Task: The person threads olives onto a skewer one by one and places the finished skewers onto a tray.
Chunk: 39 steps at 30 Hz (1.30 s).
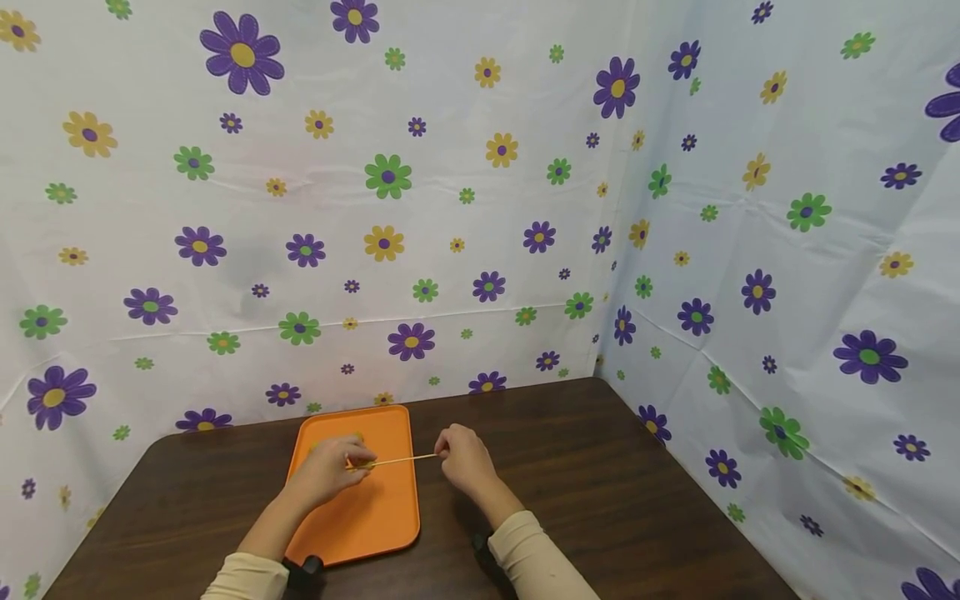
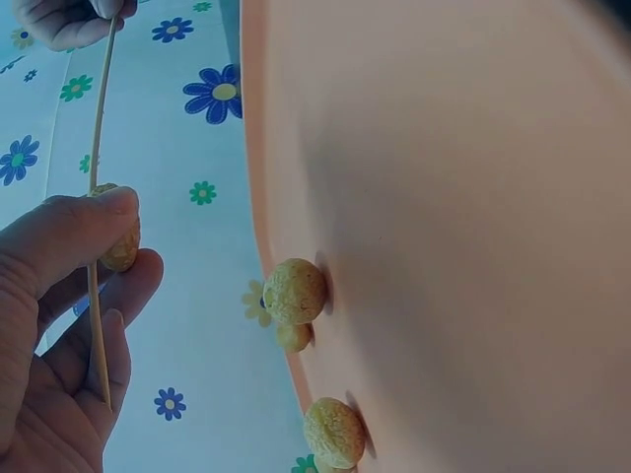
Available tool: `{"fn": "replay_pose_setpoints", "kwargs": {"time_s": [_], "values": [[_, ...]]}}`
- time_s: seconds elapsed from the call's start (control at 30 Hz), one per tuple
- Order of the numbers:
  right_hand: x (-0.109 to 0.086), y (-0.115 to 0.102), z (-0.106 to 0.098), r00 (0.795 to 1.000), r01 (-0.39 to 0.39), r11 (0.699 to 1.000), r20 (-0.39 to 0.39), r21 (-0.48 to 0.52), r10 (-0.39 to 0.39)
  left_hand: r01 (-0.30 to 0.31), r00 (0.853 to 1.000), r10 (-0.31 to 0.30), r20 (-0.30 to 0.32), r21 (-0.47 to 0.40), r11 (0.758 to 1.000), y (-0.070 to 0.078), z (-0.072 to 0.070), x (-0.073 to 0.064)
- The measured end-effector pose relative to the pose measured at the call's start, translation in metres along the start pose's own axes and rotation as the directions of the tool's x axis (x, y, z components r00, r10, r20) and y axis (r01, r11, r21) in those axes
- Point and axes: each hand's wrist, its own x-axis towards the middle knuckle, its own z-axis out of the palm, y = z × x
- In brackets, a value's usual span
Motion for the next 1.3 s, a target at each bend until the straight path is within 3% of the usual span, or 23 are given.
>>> {"fn": "replay_pose_setpoints", "kwargs": {"time_s": [0.33,0.6,0.9,1.3], "values": [[-0.0010,-0.0023,0.0005,1.000,0.011,1.000,-0.016,-0.002,-0.011,-0.015,1.000,0.015,0.014,0.019,1.000,-0.0013,0.0000,0.0031],[-0.0041,-0.0025,0.0028,1.000,-0.027,1.000,0.012,0.012,0.027,-0.042,0.998,0.042,0.042,0.004,0.999,-0.0007,0.0011,0.0033],[-0.0030,-0.0033,0.0052,0.999,-0.031,0.999,0.006,0.025,0.031,-0.058,0.998,0.057,0.028,0.035,0.998,0.0012,0.0015,0.0069],[0.0021,-0.0044,0.0089,1.000,-0.003,1.000,0.006,0.002,0.003,-0.025,0.999,0.024,0.031,0.012,1.000,-0.0021,0.0025,0.0062]]}}
